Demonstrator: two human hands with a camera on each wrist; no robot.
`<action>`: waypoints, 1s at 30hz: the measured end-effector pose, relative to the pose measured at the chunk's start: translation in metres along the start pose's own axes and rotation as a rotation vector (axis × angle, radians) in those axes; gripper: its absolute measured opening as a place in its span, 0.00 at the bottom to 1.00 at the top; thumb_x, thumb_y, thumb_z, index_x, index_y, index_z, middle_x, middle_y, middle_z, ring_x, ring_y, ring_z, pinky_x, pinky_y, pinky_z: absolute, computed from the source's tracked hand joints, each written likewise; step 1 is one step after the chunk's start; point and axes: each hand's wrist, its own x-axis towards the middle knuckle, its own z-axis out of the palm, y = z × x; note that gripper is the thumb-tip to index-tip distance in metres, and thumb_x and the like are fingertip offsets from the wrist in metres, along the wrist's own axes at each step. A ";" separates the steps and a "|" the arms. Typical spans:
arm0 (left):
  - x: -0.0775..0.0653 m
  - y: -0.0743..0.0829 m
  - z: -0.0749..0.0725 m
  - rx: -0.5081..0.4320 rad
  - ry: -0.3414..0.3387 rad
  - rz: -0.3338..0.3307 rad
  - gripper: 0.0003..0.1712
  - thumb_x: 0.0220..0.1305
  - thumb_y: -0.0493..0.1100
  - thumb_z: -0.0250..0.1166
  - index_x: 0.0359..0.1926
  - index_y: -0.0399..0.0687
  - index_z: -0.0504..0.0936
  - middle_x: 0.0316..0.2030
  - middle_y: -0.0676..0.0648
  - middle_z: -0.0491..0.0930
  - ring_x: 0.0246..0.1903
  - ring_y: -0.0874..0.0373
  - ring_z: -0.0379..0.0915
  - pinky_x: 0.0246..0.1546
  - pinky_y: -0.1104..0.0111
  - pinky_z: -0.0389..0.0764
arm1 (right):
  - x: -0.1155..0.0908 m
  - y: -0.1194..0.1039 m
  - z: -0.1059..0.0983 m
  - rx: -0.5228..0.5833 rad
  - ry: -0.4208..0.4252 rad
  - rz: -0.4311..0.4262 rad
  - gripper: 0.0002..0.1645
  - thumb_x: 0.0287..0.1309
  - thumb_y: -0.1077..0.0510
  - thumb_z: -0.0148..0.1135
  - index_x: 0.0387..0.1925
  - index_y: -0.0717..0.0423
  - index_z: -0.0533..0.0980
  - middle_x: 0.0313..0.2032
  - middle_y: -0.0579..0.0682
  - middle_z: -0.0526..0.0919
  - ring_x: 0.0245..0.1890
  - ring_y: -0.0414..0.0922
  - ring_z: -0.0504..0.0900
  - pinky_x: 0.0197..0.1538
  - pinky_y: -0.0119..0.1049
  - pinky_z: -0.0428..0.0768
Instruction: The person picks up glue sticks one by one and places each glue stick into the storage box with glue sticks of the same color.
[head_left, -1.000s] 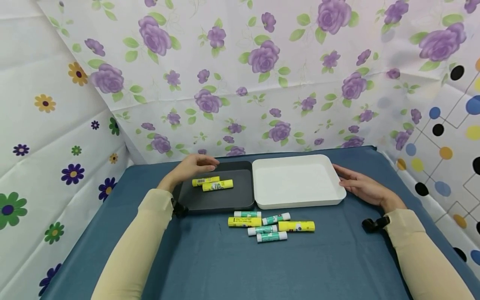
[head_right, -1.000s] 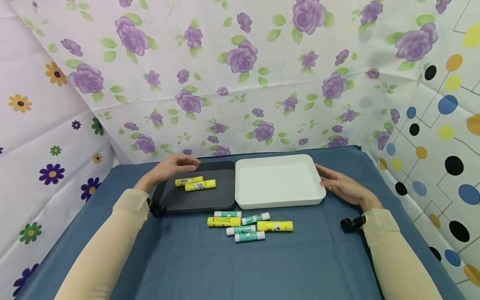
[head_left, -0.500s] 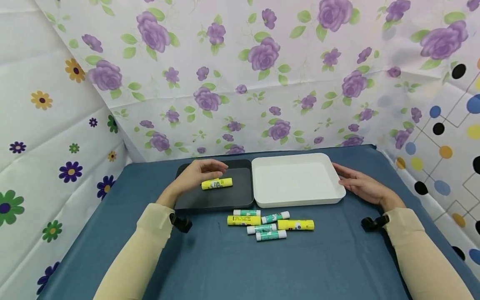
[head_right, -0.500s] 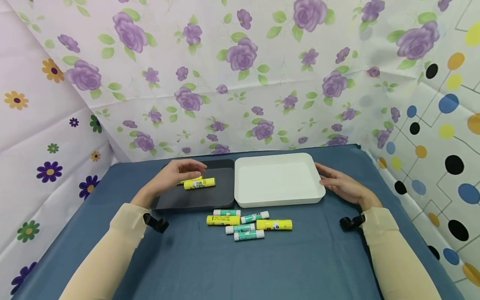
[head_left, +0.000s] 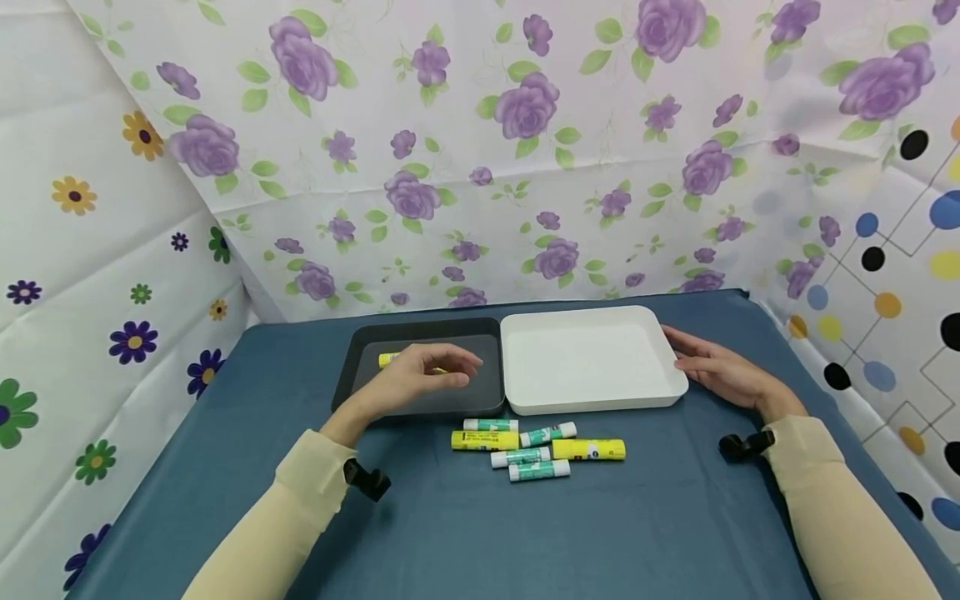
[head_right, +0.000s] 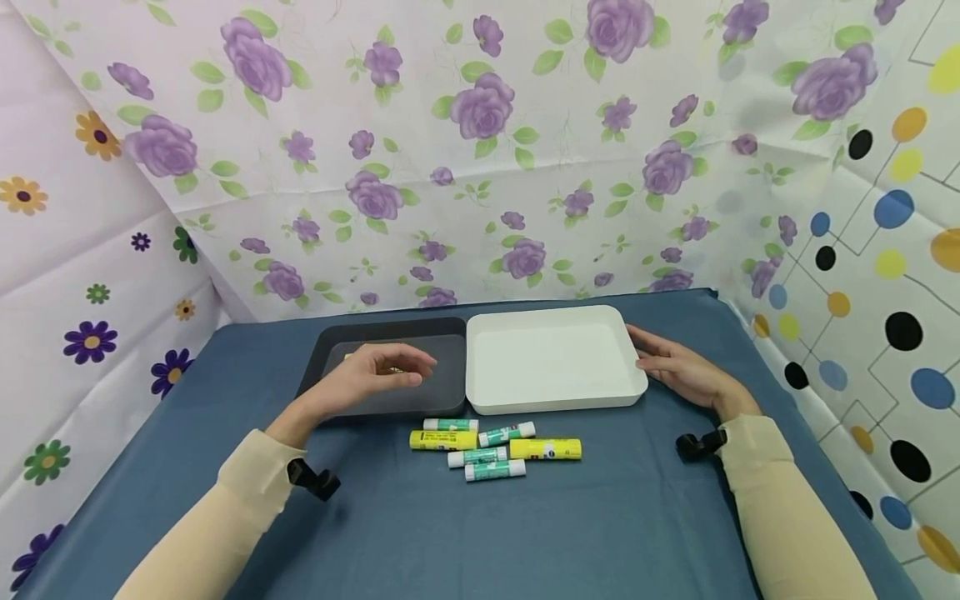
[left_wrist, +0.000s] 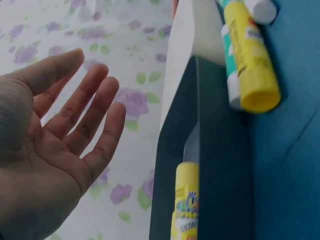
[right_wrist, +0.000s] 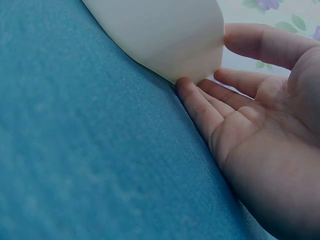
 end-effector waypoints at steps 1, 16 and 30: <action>-0.001 0.001 0.003 0.001 -0.009 0.000 0.18 0.76 0.42 0.65 0.63 0.47 0.83 0.55 0.42 0.84 0.53 0.52 0.81 0.55 0.55 0.82 | 0.000 0.000 0.000 -0.001 -0.003 -0.003 0.45 0.82 0.62 0.47 0.85 0.47 0.34 0.83 0.54 0.28 0.82 0.45 0.39 0.65 0.21 0.67; -0.002 0.008 0.052 0.045 -0.162 0.025 0.19 0.76 0.41 0.64 0.64 0.44 0.82 0.52 0.38 0.84 0.47 0.56 0.83 0.48 0.63 0.84 | -0.001 0.003 0.003 0.014 -0.002 -0.005 0.45 0.82 0.62 0.46 0.84 0.49 0.33 0.83 0.54 0.27 0.82 0.43 0.38 0.65 0.21 0.68; 0.001 0.007 0.082 0.097 -0.212 -0.036 0.21 0.73 0.38 0.68 0.64 0.48 0.82 0.51 0.44 0.85 0.47 0.61 0.81 0.49 0.68 0.83 | 0.000 -0.001 0.002 0.008 0.004 0.003 0.45 0.82 0.62 0.47 0.85 0.47 0.34 0.83 0.54 0.28 0.82 0.54 0.31 0.65 0.21 0.67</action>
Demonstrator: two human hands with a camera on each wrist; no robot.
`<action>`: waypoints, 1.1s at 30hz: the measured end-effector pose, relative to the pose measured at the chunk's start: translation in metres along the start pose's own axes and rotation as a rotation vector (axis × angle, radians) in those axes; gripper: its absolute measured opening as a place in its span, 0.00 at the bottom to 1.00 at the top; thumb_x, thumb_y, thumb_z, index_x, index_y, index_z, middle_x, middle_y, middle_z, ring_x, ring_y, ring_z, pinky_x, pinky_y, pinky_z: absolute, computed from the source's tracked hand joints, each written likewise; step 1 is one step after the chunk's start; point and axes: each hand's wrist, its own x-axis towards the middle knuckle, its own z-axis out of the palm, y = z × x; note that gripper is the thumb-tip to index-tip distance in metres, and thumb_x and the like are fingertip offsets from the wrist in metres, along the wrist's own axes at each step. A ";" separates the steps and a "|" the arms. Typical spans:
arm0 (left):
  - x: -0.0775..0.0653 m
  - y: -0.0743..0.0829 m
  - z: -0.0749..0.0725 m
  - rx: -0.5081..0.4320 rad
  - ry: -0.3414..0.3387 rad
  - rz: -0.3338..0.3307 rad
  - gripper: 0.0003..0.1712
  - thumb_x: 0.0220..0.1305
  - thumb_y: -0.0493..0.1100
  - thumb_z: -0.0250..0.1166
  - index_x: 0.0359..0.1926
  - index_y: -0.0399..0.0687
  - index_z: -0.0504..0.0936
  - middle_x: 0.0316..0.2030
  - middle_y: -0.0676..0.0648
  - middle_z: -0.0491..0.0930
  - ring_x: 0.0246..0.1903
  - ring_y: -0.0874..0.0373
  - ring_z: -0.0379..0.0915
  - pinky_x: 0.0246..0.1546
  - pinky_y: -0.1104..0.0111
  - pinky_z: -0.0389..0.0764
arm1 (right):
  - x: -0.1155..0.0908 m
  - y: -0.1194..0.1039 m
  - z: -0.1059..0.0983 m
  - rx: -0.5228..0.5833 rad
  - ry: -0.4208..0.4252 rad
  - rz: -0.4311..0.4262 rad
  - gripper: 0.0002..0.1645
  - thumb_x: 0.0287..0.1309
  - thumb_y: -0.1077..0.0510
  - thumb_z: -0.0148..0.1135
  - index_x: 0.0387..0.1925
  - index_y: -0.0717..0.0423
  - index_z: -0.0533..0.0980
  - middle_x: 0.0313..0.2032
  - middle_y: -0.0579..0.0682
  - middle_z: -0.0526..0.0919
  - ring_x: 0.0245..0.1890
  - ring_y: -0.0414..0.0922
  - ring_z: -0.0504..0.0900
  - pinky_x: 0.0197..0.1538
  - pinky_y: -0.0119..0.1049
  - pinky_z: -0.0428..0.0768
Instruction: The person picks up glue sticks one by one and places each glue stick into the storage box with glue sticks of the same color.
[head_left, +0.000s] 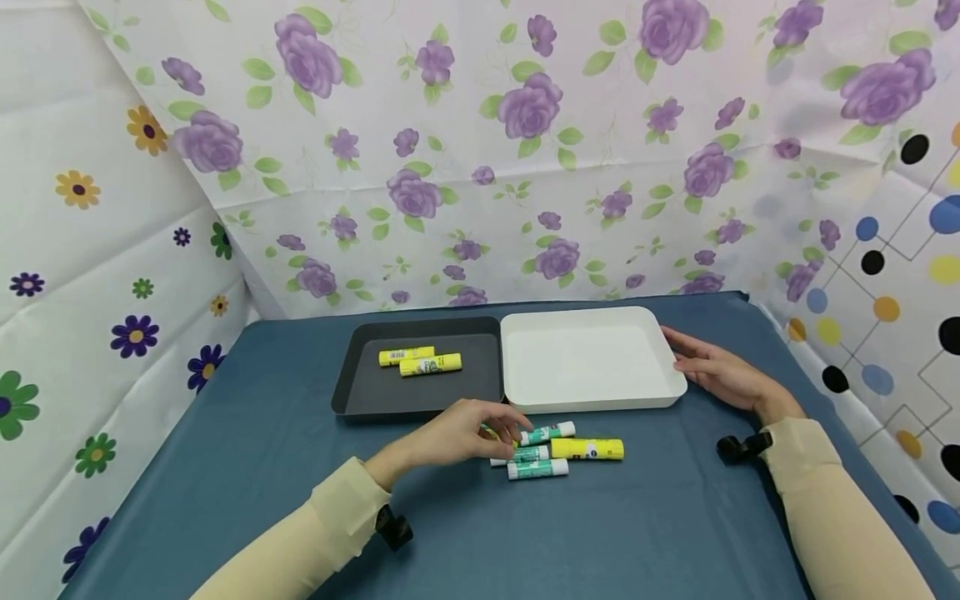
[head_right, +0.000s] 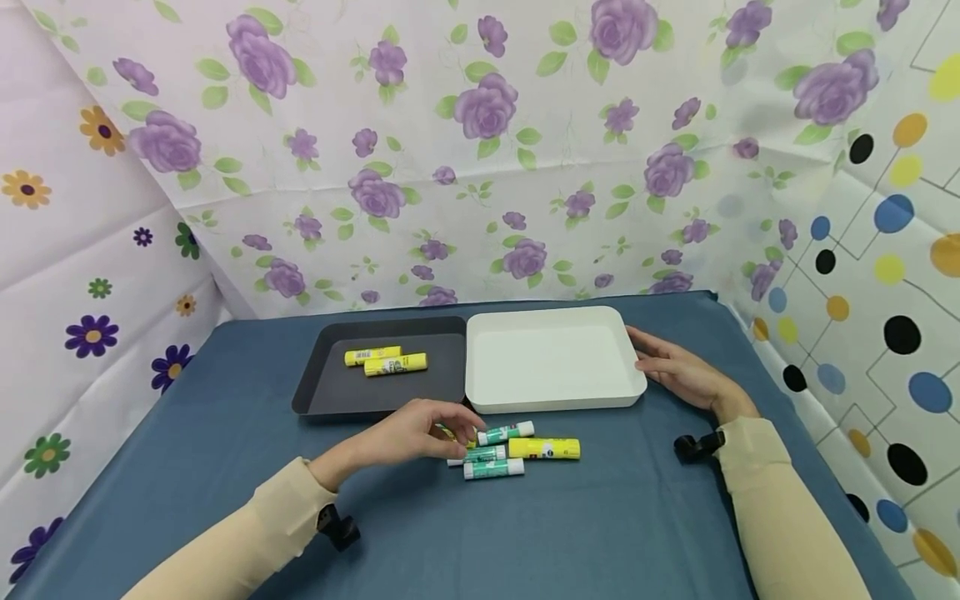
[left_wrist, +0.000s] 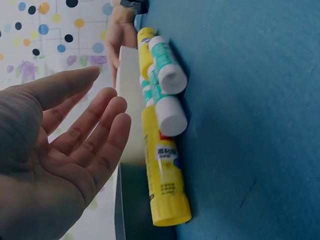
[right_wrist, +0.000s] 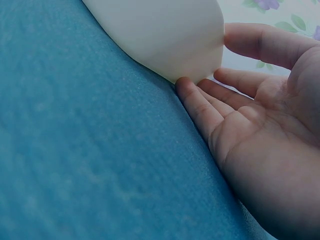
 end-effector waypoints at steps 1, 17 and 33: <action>0.000 0.001 0.002 -0.003 -0.007 -0.005 0.21 0.73 0.38 0.68 0.65 0.48 0.82 0.52 0.44 0.85 0.47 0.60 0.81 0.49 0.69 0.83 | 0.000 0.000 0.000 -0.001 0.002 0.001 0.45 0.82 0.62 0.47 0.85 0.47 0.35 0.83 0.54 0.28 0.82 0.55 0.31 0.65 0.21 0.67; -0.002 0.001 0.017 -0.018 -0.090 -0.037 0.22 0.71 0.35 0.69 0.64 0.48 0.82 0.56 0.46 0.84 0.51 0.59 0.81 0.52 0.72 0.82 | 0.000 -0.001 0.001 0.002 0.002 0.005 0.45 0.82 0.62 0.47 0.85 0.47 0.35 0.83 0.54 0.29 0.83 0.51 0.35 0.64 0.21 0.68; 0.001 0.006 0.037 0.262 -0.161 0.003 0.23 0.70 0.37 0.70 0.64 0.53 0.83 0.44 0.58 0.81 0.40 0.71 0.75 0.44 0.76 0.79 | 0.000 -0.004 0.003 -0.004 0.013 0.016 0.46 0.82 0.62 0.48 0.84 0.49 0.33 0.83 0.55 0.28 0.82 0.54 0.31 0.63 0.21 0.69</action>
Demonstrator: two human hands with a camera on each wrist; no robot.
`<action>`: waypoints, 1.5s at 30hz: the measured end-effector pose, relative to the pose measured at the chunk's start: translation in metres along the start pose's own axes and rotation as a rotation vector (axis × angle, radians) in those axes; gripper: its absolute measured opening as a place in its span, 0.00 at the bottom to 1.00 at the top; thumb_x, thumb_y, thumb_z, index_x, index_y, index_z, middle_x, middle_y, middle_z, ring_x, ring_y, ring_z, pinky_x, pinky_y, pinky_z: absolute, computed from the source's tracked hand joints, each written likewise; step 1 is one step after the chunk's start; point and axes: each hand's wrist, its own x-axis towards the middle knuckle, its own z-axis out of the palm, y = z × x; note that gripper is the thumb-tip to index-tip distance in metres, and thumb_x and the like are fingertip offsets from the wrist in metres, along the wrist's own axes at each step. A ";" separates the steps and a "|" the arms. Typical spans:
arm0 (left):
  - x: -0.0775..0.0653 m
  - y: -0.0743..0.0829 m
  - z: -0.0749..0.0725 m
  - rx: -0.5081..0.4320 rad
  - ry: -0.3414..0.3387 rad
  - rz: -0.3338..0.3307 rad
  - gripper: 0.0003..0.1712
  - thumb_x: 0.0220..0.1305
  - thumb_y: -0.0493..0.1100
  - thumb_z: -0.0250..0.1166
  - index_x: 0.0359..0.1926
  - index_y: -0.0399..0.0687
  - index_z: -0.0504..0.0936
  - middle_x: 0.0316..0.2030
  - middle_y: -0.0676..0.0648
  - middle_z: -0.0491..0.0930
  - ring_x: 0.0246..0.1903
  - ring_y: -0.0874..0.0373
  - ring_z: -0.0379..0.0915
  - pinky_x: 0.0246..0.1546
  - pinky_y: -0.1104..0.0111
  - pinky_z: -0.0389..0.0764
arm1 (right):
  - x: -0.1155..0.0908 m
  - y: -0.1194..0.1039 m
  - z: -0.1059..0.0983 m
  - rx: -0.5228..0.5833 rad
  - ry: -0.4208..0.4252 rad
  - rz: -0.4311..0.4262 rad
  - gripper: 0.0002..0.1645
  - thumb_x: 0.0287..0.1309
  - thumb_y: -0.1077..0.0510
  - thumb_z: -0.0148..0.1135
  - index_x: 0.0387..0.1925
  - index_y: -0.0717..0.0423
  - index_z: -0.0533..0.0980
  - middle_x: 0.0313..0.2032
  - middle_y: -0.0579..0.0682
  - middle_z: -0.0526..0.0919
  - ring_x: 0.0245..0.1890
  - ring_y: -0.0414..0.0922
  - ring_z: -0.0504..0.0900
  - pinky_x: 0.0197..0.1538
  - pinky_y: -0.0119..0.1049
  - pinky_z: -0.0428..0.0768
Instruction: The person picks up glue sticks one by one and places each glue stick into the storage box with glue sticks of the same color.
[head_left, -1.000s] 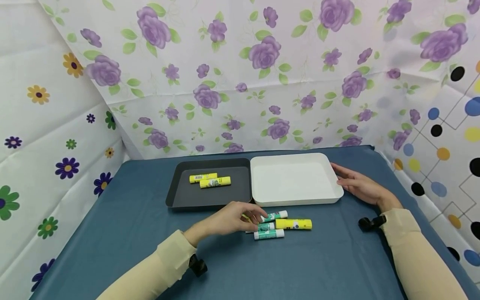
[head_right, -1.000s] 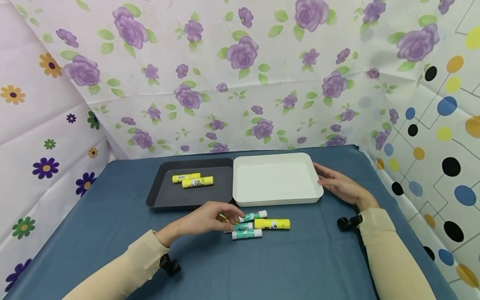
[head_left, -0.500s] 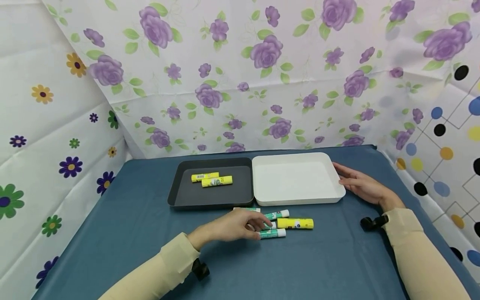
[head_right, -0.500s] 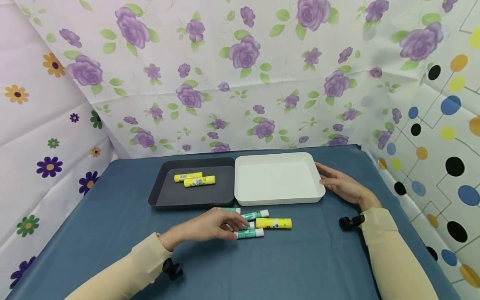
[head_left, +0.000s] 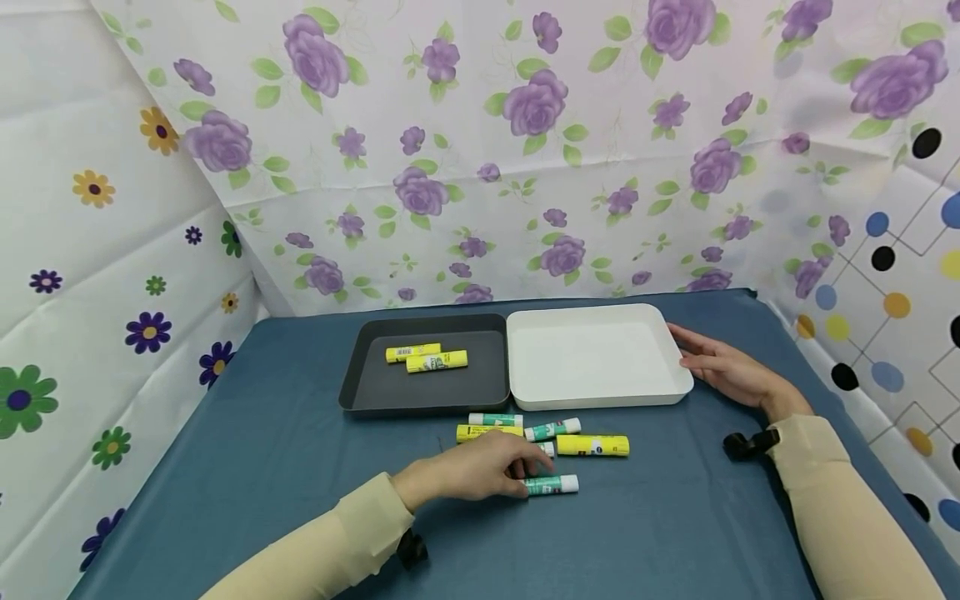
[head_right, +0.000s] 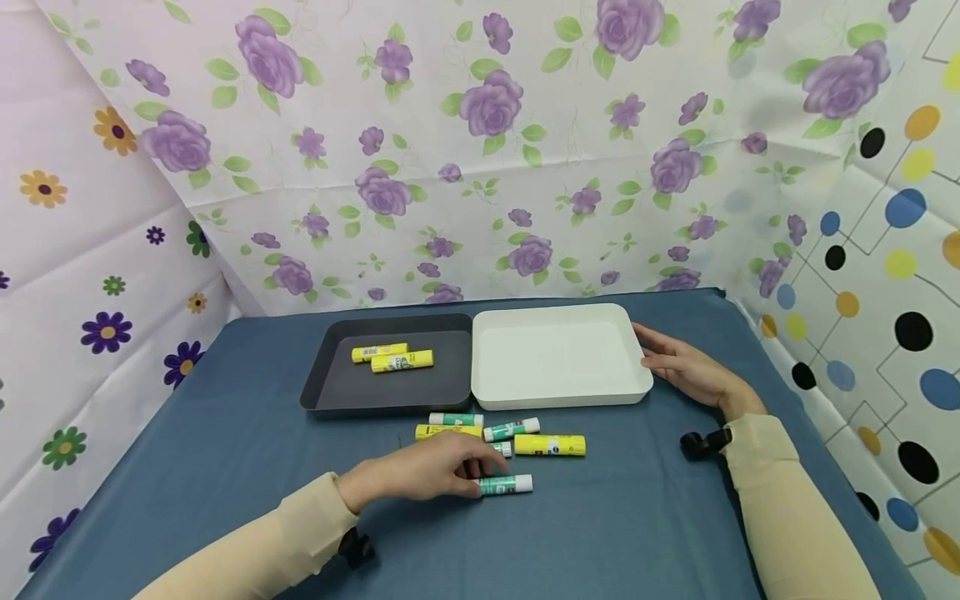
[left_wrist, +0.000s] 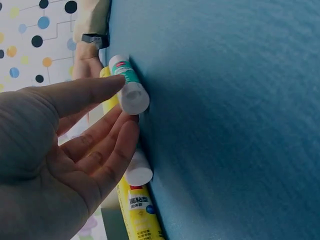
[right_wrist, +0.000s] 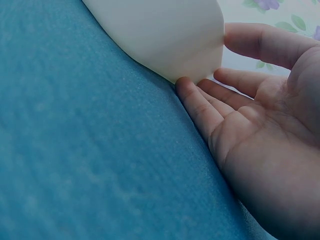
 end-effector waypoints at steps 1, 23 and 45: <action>0.000 0.000 0.001 0.017 0.000 0.003 0.23 0.70 0.37 0.71 0.63 0.53 0.83 0.43 0.58 0.81 0.40 0.71 0.75 0.44 0.76 0.79 | 0.000 0.000 0.000 -0.001 0.000 0.000 0.46 0.82 0.62 0.48 0.84 0.49 0.33 0.83 0.55 0.28 0.82 0.55 0.30 0.63 0.21 0.69; -0.001 -0.008 -0.006 -0.178 0.050 0.006 0.19 0.71 0.37 0.69 0.61 0.52 0.86 0.43 0.58 0.82 0.41 0.69 0.77 0.46 0.74 0.81 | -0.001 0.004 -0.005 -0.001 -0.023 -0.014 0.44 0.82 0.62 0.46 0.85 0.47 0.34 0.83 0.53 0.29 0.80 0.36 0.46 0.64 0.21 0.69; 0.003 -0.010 -0.057 -0.300 0.200 0.035 0.21 0.74 0.39 0.66 0.65 0.48 0.83 0.57 0.48 0.84 0.50 0.58 0.82 0.50 0.66 0.83 | 0.000 0.004 -0.004 -0.001 -0.024 -0.019 0.45 0.82 0.62 0.47 0.85 0.47 0.33 0.83 0.54 0.28 0.75 0.27 0.55 0.65 0.22 0.69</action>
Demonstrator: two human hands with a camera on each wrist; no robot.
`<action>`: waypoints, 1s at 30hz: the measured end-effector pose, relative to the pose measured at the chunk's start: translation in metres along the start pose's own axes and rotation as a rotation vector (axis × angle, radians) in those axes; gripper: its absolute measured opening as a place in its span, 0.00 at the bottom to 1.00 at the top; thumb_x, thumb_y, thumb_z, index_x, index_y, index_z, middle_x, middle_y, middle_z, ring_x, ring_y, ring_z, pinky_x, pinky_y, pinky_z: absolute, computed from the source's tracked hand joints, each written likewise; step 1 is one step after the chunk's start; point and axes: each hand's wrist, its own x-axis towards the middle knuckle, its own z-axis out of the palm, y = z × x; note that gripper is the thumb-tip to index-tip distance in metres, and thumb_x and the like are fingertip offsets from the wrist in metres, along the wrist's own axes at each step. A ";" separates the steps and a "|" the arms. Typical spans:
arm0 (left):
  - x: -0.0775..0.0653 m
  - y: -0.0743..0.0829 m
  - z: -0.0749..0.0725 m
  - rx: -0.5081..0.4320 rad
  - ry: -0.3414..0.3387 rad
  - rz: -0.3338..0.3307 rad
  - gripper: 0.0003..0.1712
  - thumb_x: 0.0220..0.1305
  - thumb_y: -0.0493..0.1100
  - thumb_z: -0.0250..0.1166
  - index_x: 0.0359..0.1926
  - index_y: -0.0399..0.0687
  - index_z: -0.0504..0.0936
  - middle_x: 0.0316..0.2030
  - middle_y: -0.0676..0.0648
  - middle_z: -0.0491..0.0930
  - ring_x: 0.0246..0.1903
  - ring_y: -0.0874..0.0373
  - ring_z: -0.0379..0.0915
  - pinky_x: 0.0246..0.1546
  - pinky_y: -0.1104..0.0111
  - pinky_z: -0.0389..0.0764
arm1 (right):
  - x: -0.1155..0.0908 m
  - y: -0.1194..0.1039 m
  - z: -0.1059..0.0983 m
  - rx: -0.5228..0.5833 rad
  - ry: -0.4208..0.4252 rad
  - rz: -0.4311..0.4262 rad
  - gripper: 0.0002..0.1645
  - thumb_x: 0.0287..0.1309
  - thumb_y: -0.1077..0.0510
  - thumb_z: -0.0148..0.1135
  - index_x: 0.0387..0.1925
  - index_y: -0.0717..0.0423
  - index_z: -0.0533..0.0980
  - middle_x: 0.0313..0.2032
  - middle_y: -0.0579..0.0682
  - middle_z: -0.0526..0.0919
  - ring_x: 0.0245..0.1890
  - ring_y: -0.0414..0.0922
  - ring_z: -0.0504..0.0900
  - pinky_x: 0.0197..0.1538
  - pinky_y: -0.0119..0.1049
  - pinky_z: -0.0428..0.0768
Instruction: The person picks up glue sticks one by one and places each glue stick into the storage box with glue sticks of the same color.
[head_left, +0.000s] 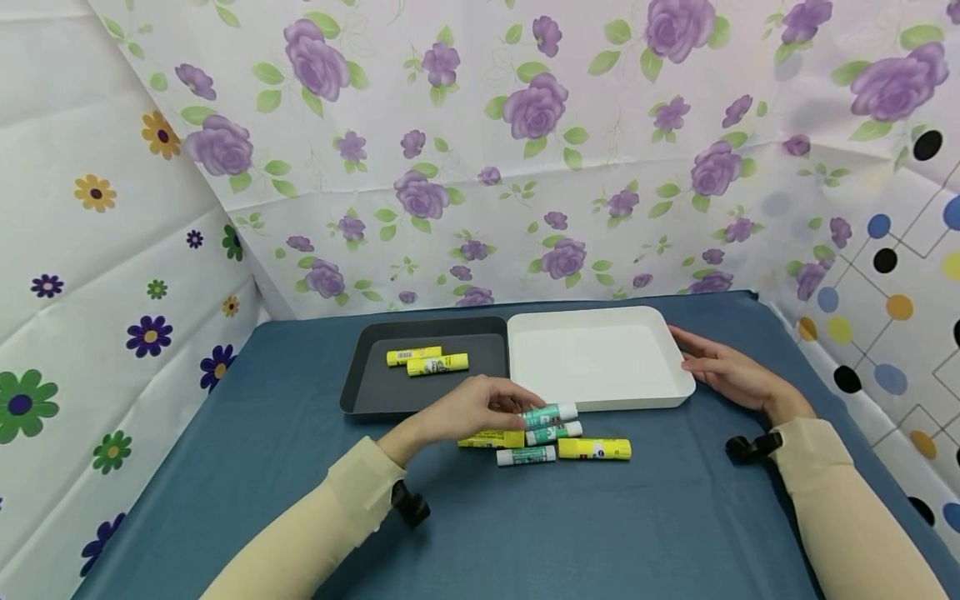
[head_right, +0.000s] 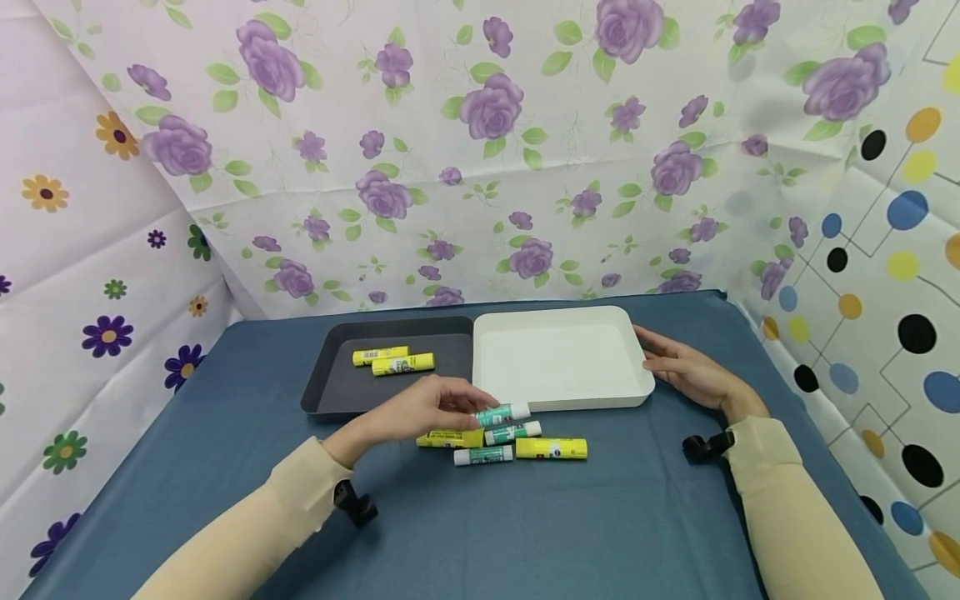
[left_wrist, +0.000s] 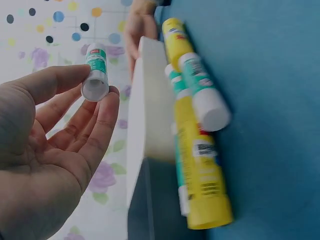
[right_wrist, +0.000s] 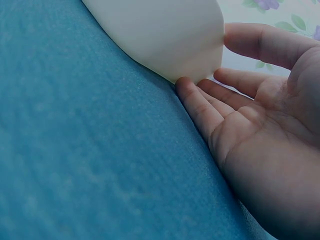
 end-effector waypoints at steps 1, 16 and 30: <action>0.002 0.001 -0.003 0.005 0.008 0.002 0.21 0.74 0.39 0.66 0.65 0.48 0.83 0.57 0.48 0.84 0.50 0.58 0.82 0.50 0.66 0.83 | 0.000 0.000 0.000 0.002 0.004 0.003 0.45 0.82 0.62 0.47 0.85 0.47 0.33 0.83 0.54 0.29 0.75 0.27 0.55 0.65 0.22 0.69; 0.029 -0.004 -0.032 -0.011 0.130 -0.044 0.20 0.74 0.40 0.66 0.65 0.48 0.83 0.51 0.46 0.82 0.47 0.54 0.82 0.50 0.62 0.84 | 0.000 -0.002 0.003 -0.010 0.022 0.013 0.46 0.82 0.61 0.48 0.85 0.48 0.34 0.83 0.54 0.28 0.82 0.53 0.33 0.64 0.21 0.68; 0.047 -0.009 -0.046 0.001 0.172 -0.090 0.20 0.75 0.40 0.66 0.65 0.48 0.83 0.50 0.45 0.84 0.47 0.47 0.82 0.54 0.50 0.82 | 0.001 0.000 0.001 0.003 0.023 0.023 0.46 0.82 0.61 0.47 0.85 0.47 0.33 0.83 0.52 0.28 0.81 0.39 0.43 0.64 0.21 0.69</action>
